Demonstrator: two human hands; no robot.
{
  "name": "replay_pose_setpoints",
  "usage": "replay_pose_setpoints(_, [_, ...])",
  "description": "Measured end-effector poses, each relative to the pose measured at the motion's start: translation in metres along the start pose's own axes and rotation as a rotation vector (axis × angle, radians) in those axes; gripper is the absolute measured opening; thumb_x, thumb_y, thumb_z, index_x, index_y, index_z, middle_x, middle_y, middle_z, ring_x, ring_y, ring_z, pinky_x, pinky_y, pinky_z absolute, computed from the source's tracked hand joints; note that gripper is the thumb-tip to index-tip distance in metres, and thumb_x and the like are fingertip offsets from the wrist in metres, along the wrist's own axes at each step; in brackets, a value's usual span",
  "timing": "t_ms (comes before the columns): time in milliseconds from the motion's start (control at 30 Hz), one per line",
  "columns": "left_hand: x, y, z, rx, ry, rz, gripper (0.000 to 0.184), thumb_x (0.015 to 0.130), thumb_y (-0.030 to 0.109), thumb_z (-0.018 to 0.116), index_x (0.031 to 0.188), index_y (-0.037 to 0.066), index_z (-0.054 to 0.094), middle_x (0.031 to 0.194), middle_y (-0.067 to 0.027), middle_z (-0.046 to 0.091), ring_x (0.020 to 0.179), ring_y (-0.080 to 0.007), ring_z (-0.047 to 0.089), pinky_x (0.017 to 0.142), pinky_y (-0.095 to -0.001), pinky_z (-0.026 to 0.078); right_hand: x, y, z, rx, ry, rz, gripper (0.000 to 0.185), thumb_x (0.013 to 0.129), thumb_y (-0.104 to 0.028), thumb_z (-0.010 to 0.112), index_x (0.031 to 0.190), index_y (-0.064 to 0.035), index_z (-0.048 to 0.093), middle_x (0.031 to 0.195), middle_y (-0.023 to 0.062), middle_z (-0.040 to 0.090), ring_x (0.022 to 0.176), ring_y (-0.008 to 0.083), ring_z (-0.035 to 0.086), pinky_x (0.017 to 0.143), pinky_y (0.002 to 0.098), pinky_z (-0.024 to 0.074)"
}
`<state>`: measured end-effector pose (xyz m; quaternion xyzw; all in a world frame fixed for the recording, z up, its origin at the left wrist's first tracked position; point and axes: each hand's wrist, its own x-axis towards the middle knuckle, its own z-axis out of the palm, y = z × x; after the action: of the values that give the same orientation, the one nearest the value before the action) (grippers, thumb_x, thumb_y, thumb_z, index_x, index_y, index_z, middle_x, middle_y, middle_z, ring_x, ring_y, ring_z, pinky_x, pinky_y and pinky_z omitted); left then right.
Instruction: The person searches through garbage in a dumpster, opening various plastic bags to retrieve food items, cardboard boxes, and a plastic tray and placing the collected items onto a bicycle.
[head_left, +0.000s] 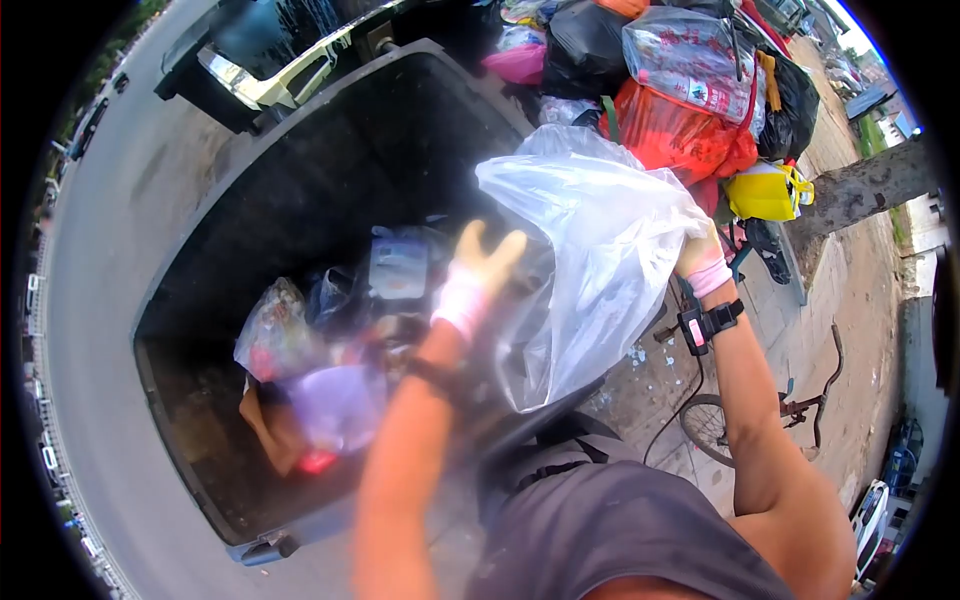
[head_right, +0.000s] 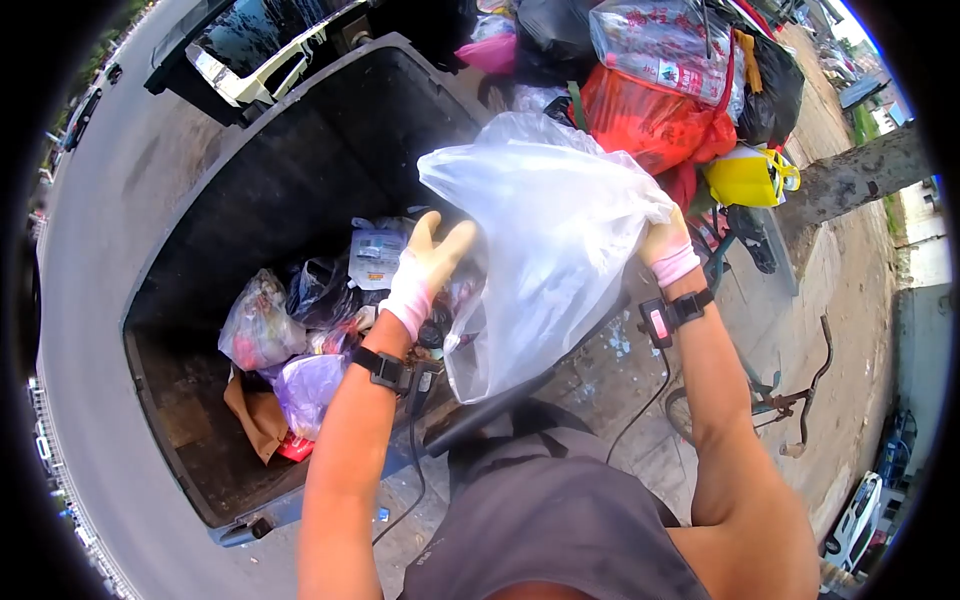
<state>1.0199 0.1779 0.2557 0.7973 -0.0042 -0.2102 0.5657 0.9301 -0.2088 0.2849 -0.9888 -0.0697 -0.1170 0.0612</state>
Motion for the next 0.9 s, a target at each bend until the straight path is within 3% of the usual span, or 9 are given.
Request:
replay_pose_setpoints(100, [0.038,-0.006,0.010,-0.310,0.073,-0.144,0.120,0.087,0.066,0.079,0.172,0.004,0.020,0.167,-0.0271,0.039,0.149,-0.0423,0.046,0.115,-0.0593,0.044,0.002,-0.016,-0.006,0.192,-0.002,0.020,0.037,0.098,-0.015,0.069,0.133,-0.0029,0.072,0.133,0.0162,0.075,0.124,0.0292,0.071,0.110,0.0360,0.0533])
replay_pose_setpoints(200, [0.051,0.007,0.036,-0.382,0.044,-0.057,0.123,0.087,0.067,0.079,0.173,0.006,0.016,0.169,-0.0261,0.036,0.149,-0.0415,0.045,0.115,-0.0581,0.044,0.004,0.000,0.011,0.274,-0.001,-0.001,0.037,0.099,-0.015,0.068,0.134,-0.0028,0.071,0.134,0.0170,0.074,0.125,0.0285,0.070,0.111,0.0364,0.0526])
replay_pose_setpoints(267, [0.066,0.004,0.056,-0.419,-0.007,-0.088,0.093,0.089,0.048,0.082,0.161,0.004,0.043,0.149,-0.0223,0.058,0.132,-0.0342,0.060,0.107,-0.0496,0.051,0.000,0.012,0.030,0.426,-0.025,0.037,0.037,0.100,-0.014,0.067,0.135,-0.0020,0.070,0.133,0.0149,0.075,0.123,0.0271,0.071,0.112,0.0363,0.0525])
replay_pose_setpoints(333, [0.083,-0.010,0.072,-0.403,-0.213,-0.131,0.071,0.090,0.036,0.082,0.148,0.002,0.061,0.132,-0.0186,0.071,0.119,-0.0297,0.068,0.100,-0.0440,0.056,-0.011,0.020,0.052,0.922,-0.051,0.225,0.033,0.103,-0.013,0.065,0.133,-0.0016,0.071,0.129,0.0121,0.075,0.118,0.0254,0.071,0.107,0.0364,0.0546])
replay_pose_setpoints(367, [0.069,0.008,0.069,-0.245,-0.203,-0.076,0.039,0.089,0.019,0.080,0.124,0.001,0.075,0.105,-0.0091,0.078,0.095,-0.0218,0.073,0.085,-0.0356,0.059,-0.014,0.022,0.063,1.172,-0.059,0.319,0.032,0.104,-0.013,0.064,0.133,-0.0014,0.071,0.127,0.0107,0.075,0.115,0.0245,0.071,0.104,0.0365,0.0556])
replay_pose_setpoints(467, [0.026,0.039,0.051,-0.451,-0.182,-0.177,0.032,0.089,0.013,0.079,0.119,0.002,0.076,0.100,-0.0067,0.077,0.087,-0.0185,0.073,0.079,-0.0323,0.059,-0.023,0.018,0.091,1.928,-0.061,0.604,0.027,0.108,-0.012,0.062,0.130,-0.0009,0.071,0.121,0.0066,0.075,0.107,0.0219,0.072,0.097,0.0367,0.0587])
replay_pose_setpoints(500, [0.028,0.029,0.043,-0.469,-0.183,-0.093,0.032,0.089,0.010,0.070,0.119,0.001,0.077,0.104,-0.0088,0.077,0.088,-0.0202,0.072,0.080,-0.0339,0.059,-0.026,0.017,0.095,2.041,-0.061,0.660,0.027,0.107,-0.013,0.062,0.130,-0.0010,0.071,0.121,0.0067,0.075,0.107,0.0219,0.072,0.096,0.0368,0.0587])
replay_pose_setpoints(800, [-0.017,0.054,0.014,-0.589,-0.240,-0.195,0.028,0.092,0.011,0.071,0.119,0.002,0.074,0.101,-0.0092,0.075,0.081,-0.0176,0.069,0.075,-0.0313,0.058,-0.051,0.019,0.049,2.029,-0.048,0.734,0.030,0.106,-0.021,0.063,0.127,-0.0019,0.072,0.116,0.0069,0.076,0.100,0.0223,0.072,0.090,0.0370,0.0588])
replay_pose_setpoints(900, [-0.017,0.060,0.038,-0.619,-0.378,-0.098,0.044,0.103,0.039,0.070,0.129,0.003,0.070,0.110,-0.0104,0.076,0.082,-0.0205,0.074,0.074,-0.0348,0.061,-0.058,0.016,0.030,1.989,-0.033,0.745,0.031,0.106,-0.023,0.064,0.126,-0.0022,0.073,0.115,0.0070,0.076,0.098,0.0224,0.072,0.088,0.0371,0.0588])
